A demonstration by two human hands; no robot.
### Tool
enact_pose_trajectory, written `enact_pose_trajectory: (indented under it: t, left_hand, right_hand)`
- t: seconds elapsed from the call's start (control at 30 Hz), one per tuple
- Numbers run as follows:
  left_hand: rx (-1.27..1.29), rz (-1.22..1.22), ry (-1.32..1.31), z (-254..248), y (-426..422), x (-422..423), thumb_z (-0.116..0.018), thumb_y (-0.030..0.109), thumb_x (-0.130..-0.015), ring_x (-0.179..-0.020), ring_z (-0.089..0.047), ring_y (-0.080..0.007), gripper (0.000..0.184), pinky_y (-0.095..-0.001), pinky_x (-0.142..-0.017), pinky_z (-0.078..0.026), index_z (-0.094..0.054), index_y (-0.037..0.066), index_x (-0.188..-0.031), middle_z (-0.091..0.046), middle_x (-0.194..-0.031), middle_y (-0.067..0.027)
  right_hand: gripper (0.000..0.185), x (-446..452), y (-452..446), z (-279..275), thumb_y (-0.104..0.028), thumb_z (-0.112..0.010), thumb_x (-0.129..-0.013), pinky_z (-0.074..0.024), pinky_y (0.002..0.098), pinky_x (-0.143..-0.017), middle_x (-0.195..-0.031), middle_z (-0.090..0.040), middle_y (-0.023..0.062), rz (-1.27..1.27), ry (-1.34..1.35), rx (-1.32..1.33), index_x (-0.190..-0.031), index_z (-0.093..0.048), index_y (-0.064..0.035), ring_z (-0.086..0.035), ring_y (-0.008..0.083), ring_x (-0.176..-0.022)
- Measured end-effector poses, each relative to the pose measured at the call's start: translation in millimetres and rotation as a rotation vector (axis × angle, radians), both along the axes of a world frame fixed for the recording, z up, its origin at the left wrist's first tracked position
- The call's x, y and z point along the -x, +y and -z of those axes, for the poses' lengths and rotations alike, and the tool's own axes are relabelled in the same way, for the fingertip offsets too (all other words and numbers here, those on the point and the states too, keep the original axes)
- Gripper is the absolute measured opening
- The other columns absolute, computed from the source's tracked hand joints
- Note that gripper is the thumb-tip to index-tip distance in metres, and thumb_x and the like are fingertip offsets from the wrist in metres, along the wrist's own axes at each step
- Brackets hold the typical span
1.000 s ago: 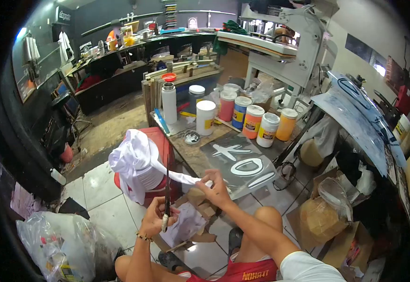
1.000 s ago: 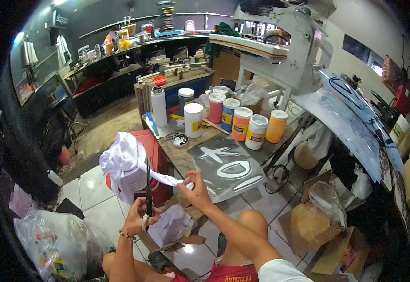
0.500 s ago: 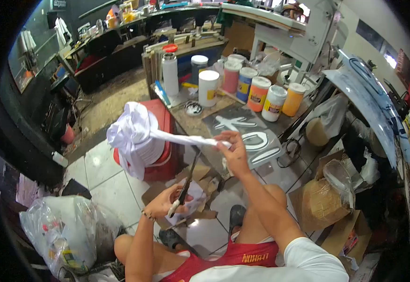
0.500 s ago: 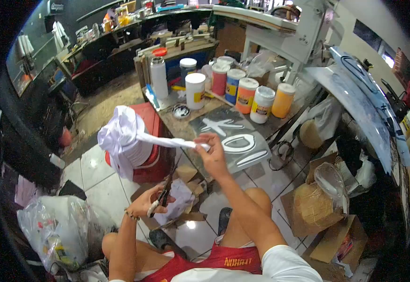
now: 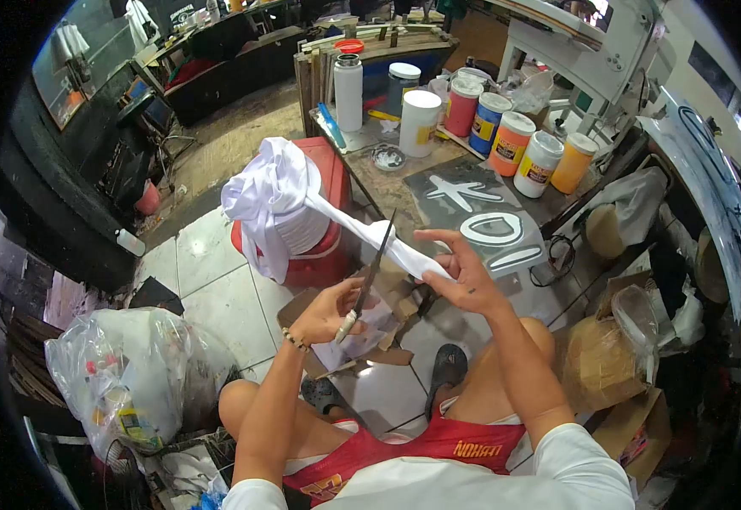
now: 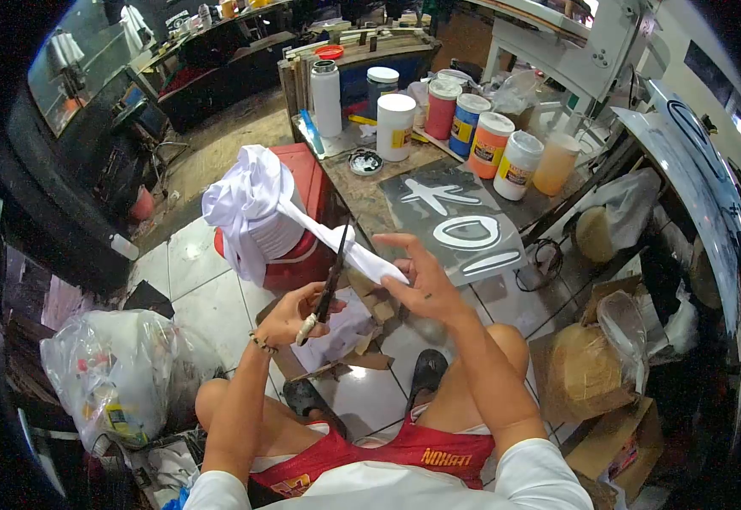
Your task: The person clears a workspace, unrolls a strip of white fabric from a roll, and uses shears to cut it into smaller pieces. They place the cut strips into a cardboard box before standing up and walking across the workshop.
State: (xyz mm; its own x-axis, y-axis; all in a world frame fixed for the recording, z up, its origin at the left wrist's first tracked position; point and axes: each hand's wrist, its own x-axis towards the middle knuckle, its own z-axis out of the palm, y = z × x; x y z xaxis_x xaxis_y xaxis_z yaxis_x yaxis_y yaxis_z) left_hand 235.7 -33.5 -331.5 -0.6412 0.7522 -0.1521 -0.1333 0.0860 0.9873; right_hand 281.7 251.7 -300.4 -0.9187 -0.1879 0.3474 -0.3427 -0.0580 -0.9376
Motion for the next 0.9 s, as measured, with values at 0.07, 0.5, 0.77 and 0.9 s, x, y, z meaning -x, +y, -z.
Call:
enact_pose_trajectory:
  t: [0.07,0.5,0.77,0.9]
  left_hand:
    - [-0.018,-0.012,0.033,3,-1,0,-0.078,0.0,-0.07,-0.12,-0.058,-0.0209,0.08,-0.0343,-0.101,-0.047,-0.039,-0.004,-0.141,-0.059,-0.126,-0.0119]
    - [0.011,-0.025,-0.013,-1,3,-15,-0.073,-0.001,-0.073,-0.109,-0.065,-0.0203,0.071,-0.033,-0.095,-0.051,-0.045,-0.003,-0.138,-0.067,-0.115,-0.0158]
    - [-0.026,0.025,0.056,5,4,-15,-0.083,0.007,-0.068,-0.118,-0.06,-0.0206,0.086,-0.0343,-0.1,-0.046,-0.039,0.0,-0.141,-0.065,-0.123,-0.0139]
    - [-0.093,0.012,0.149,5,8,-17,-0.081,0.005,-0.068,-0.116,-0.06,-0.0196,0.081,-0.034,-0.1,-0.047,-0.042,-0.002,-0.139,-0.065,-0.122,-0.013]
  right_hand:
    - [0.061,-4,3,-6,0.005,-0.058,-0.088,-0.0514,0.0288,-0.086,-0.137,-0.049,0.0119,0.004,-0.12,-0.043,-0.144,-0.036,-0.0054,-0.061,0.0153,-0.105]
    - [0.03,19,-14,3,-0.022,-0.068,-0.093,-0.0496,0.0264,-0.075,-0.093,-0.068,0.0045,0.07,-0.356,0.013,-0.106,-0.064,0.0042,-0.06,0.0084,-0.085]
    - [0.026,15,-16,-1,-0.027,-0.065,-0.094,-0.0411,0.0243,-0.064,-0.081,-0.06,-0.0019,0.133,-0.272,-0.202,-0.097,-0.066,-0.0003,-0.05,0.0054,-0.074]
    - [0.027,15,-17,1,-0.027,-0.066,-0.093,-0.0411,0.0267,-0.062,-0.077,-0.058,-0.0017,0.149,-0.205,-0.263,-0.097,-0.066,-0.0001,-0.049,0.007,-0.071]
